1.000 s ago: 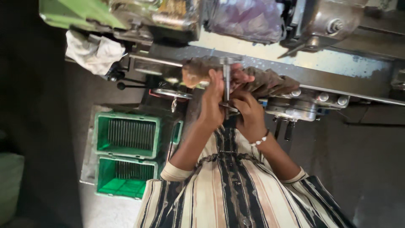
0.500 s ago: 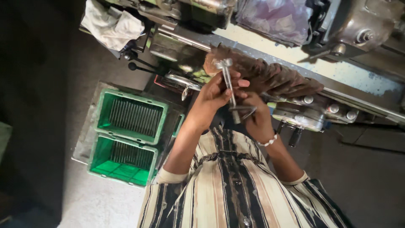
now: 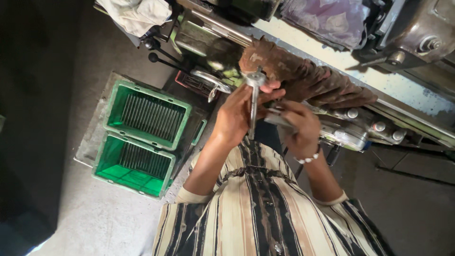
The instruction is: The person operates a metalworking lathe, repeatedly inserting a cylindrical metal part into the chuck, tightening it with a chuck key, and then removing the part. The person places the removed parts into a green plastic bin on the floor.
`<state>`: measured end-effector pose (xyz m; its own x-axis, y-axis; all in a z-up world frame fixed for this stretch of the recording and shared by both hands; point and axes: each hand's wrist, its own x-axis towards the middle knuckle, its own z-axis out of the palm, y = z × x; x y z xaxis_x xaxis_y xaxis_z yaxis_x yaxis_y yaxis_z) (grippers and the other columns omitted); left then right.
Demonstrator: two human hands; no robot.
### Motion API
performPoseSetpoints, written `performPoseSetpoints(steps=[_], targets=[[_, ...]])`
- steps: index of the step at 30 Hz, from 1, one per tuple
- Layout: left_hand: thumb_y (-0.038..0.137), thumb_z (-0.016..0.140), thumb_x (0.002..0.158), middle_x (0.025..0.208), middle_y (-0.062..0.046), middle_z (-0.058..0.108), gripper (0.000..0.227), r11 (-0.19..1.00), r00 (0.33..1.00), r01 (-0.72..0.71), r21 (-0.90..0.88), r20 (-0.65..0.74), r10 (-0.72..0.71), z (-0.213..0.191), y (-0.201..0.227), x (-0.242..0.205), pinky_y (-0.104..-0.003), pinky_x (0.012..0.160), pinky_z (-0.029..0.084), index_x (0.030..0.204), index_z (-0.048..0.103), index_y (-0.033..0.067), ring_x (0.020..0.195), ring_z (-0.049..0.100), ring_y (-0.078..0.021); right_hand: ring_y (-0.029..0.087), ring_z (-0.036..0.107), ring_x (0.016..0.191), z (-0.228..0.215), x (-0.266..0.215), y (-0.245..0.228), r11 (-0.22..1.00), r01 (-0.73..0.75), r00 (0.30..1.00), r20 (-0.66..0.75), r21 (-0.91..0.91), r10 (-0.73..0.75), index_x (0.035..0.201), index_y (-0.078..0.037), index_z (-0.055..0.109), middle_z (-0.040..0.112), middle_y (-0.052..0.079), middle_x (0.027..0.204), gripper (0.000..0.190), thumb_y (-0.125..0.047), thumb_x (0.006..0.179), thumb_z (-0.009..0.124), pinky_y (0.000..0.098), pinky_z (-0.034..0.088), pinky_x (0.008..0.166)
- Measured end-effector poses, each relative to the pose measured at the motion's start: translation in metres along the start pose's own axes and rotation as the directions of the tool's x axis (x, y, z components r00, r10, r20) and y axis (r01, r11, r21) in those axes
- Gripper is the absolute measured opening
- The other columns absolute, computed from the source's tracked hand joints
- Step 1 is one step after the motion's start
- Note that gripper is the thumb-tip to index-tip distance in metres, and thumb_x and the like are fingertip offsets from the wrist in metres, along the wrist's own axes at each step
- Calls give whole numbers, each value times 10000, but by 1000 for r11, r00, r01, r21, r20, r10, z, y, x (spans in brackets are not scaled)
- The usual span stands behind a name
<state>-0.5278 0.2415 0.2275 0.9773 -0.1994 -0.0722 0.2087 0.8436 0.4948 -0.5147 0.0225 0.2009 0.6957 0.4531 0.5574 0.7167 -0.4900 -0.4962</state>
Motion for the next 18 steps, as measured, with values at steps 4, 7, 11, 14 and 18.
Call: performPoseSetpoints(steps=[4, 7, 11, 14, 18], targets=[[170, 433, 1103, 1406, -166, 619, 348, 991, 1000, -13, 133, -26, 17, 10, -9, 4, -383, 1165, 451, 1313, 594, -56, 1325, 591, -258, 341, 730, 1023, 19, 3, 2, 945, -117, 993, 47, 304, 107, 1139, -13, 636, 727, 203, 1187, 229, -56, 920, 690, 374, 596, 857], [166, 434, 1095, 1383, -136, 613, 375, 968, 999, -9, 251, -45, 20, 13, -16, 0, -372, 1142, 421, 1386, 594, -9, 1288, 575, -232, 339, 727, 1006, 31, -1, -5, 780, -345, 926, 53, 522, 374, 1191, -25, 659, 733, 204, 1172, 313, -134, 903, 718, 368, 591, 855], [196, 425, 1137, 1386, -100, 609, 366, 913, 993, -117, 390, 27, 116, 13, -26, -5, -330, 1196, 367, 1349, 625, -24, 1317, 558, -201, 363, 721, 989, 39, -4, -10, 991, 125, 975, -189, 37, -116, 1058, -17, 660, 681, 231, 1120, 349, -145, 793, 847, 407, 595, 799], [207, 426, 1146, 1360, -89, 606, 362, 914, 995, -100, 393, 33, 95, 13, -33, -6, -330, 1173, 371, 1348, 627, -17, 1291, 558, -195, 339, 741, 979, 35, -9, -5, 998, 37, 997, -77, 51, -33, 1057, -9, 711, 713, 208, 1113, 328, -114, 771, 831, 387, 606, 790], [215, 423, 1153, 1290, -92, 651, 358, 893, 996, -87, 441, 43, 76, 15, -41, -9, -328, 1182, 377, 1341, 628, -11, 1265, 579, -197, 347, 730, 899, 32, -19, 3, 996, 65, 998, -6, 52, -65, 1009, 11, 706, 693, 169, 1066, 291, -101, 769, 827, 389, 590, 737]])
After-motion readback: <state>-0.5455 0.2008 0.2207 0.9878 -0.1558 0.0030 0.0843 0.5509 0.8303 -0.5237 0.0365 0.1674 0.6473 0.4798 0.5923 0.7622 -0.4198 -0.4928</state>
